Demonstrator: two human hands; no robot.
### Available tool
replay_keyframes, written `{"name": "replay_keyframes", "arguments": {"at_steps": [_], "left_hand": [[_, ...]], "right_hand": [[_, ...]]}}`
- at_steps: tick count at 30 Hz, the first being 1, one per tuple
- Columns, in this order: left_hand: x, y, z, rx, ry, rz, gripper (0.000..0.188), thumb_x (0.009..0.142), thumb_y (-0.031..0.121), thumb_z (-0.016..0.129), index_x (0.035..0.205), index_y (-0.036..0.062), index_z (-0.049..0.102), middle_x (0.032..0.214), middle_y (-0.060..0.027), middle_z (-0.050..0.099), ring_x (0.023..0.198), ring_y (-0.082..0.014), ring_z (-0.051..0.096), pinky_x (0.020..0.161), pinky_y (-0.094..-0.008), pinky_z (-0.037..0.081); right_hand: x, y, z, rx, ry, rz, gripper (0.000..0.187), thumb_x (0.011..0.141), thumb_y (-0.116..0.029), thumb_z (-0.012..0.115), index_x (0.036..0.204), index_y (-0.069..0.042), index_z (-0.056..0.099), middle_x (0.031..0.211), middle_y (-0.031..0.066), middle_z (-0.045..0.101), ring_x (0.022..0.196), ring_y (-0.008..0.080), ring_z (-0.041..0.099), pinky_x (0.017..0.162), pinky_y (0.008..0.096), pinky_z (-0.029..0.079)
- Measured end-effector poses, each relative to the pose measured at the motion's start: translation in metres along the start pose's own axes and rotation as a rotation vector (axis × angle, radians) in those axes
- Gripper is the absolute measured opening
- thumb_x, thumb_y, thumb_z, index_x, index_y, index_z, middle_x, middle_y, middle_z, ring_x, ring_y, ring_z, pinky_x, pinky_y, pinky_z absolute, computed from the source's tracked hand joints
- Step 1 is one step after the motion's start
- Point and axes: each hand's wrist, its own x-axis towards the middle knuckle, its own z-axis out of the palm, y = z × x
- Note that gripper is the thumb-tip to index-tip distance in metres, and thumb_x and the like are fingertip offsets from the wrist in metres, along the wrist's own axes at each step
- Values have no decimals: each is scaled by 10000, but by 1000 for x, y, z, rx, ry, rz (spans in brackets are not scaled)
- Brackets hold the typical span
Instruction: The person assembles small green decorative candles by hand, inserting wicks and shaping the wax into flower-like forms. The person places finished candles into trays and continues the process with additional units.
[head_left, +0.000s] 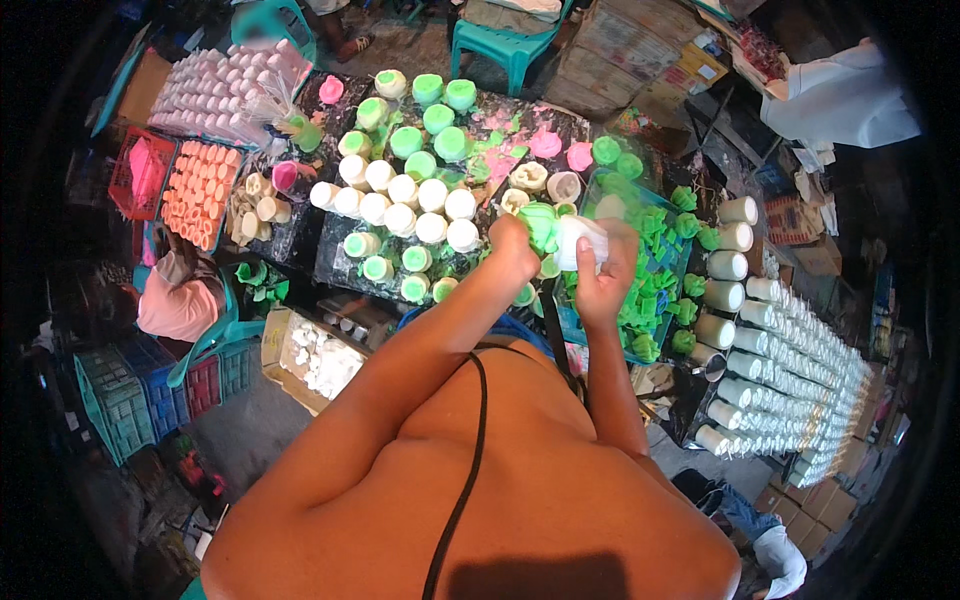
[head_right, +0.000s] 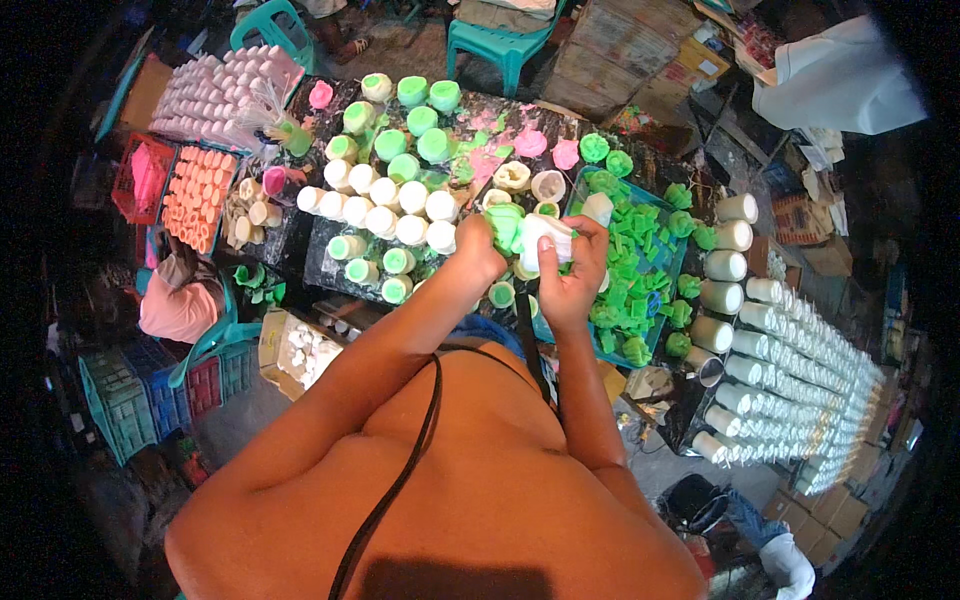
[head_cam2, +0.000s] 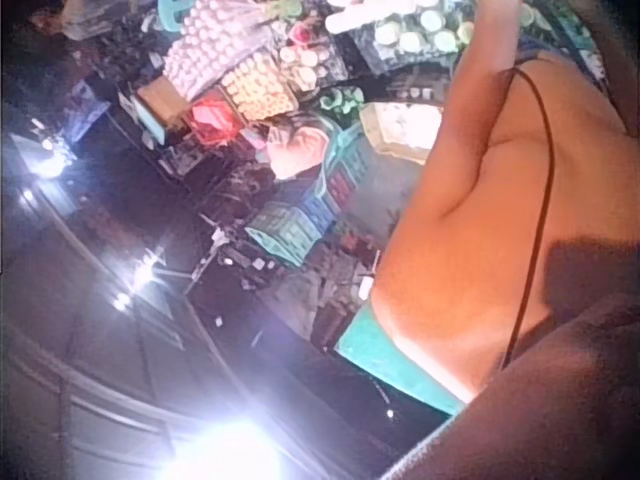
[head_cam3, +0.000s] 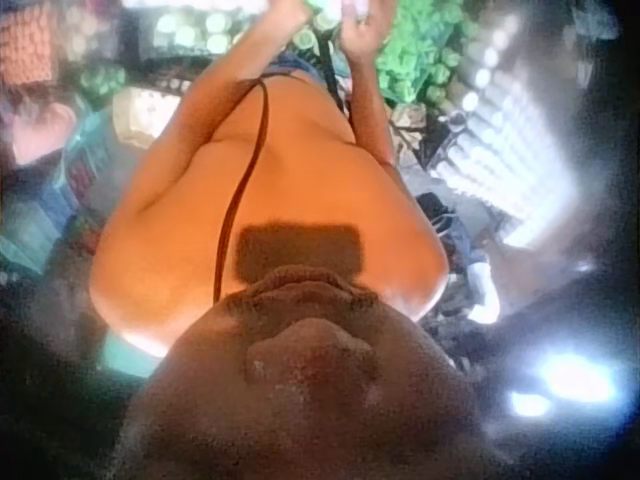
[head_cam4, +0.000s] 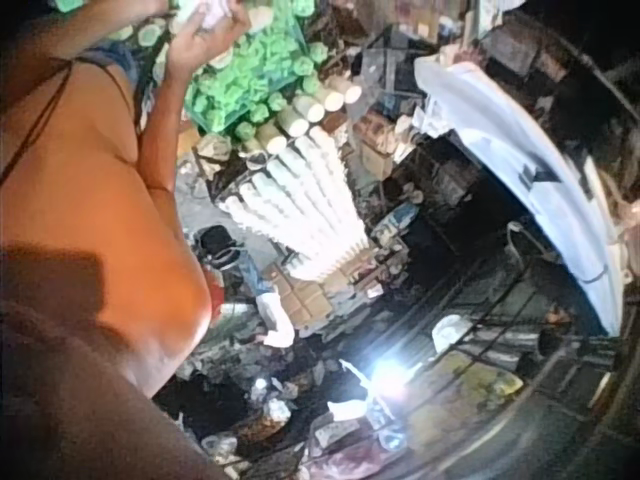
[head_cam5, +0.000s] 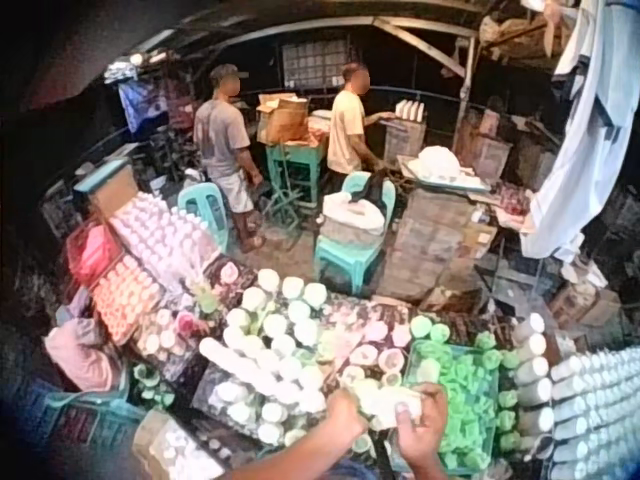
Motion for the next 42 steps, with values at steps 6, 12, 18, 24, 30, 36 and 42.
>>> {"name": "replay_keyframes", "arguments": {"at_steps": [6, 12, 18, 24, 30, 36, 42], "left_hand": [[5, 1, -2, 1, 11, -27, 363, 1005, 140, 321, 1116, -5, 635, 1024, -175, 682, 885, -344, 699, 808, -543, 600], [-1, 2, 3, -14, 79, -64, 408, 1022, 173, 284, 1130, -5, 635, 1051, -196, 685, 919, -373, 698, 831, -564, 596], [-6, 6, 3, -19, 18, -102, 374, 1009, 156, 319, 1145, 18, 638, 1062, -164, 678, 910, -339, 698, 836, -557, 587], [-3, 6, 1, -26, 13, -125, 356, 1004, 154, 335, 1164, 34, 630, 1067, -143, 676, 915, -317, 700, 845, -542, 584], [1, 4, -1, -29, 18, -87, 355, 1002, 131, 326, 1173, 31, 621, 1062, -144, 672, 899, -317, 700, 828, -530, 590], [10, 21, -18, -48, 13, -73, 358, 990, 134, 334, 1155, 29, 634, 1039, -154, 675, 868, -325, 696, 806, -535, 587], [-9, 39, -17, 4, -167, -277, 416, 1064, 249, 292, 1121, 86, 670, 998, -133, 718, 863, -289, 684, 714, -428, 570]], "right_hand": [[2, -7, 1, 22, 21, 25, 122, 915, -41, 697, 966, 57, 647, 1213, 167, 612, 1072, 247, 585, 919, 351, 471], [4, -10, 1, 75, 10, 47, 91, 919, -20, 686, 977, 46, 662, 1166, 162, 640, 1021, 241, 604, 894, 344, 478], [3, -4, -1, 90, 15, 32, 73, 916, -8, 682, 973, 35, 669, 1166, 168, 643, 1015, 234, 606, 880, 332, 478], [5, -10, -1, 109, 37, 50, 56, 913, 2, 677, 961, 32, 673, 1166, 164, 647, 1016, 228, 607, 879, 330, 476], [5, -6, -5, 102, 37, 47, 69, 931, -14, 667, 982, 31, 656, 1174, 155, 643, 1005, 200, 603, 868, 326, 482], [20, -12, -32, 94, 218, 53, 159, 972, -68, 639, 1106, 18, 630, 1139, 128, 665, 966, 162, 611, 844, 294, 504], [47, -1, -85, 433, 304, 257, 250, 989, -178, 626, 1144, 19, 639, 1129, 150, 690, 941, 221, 685, 799, 339, 567]]}}
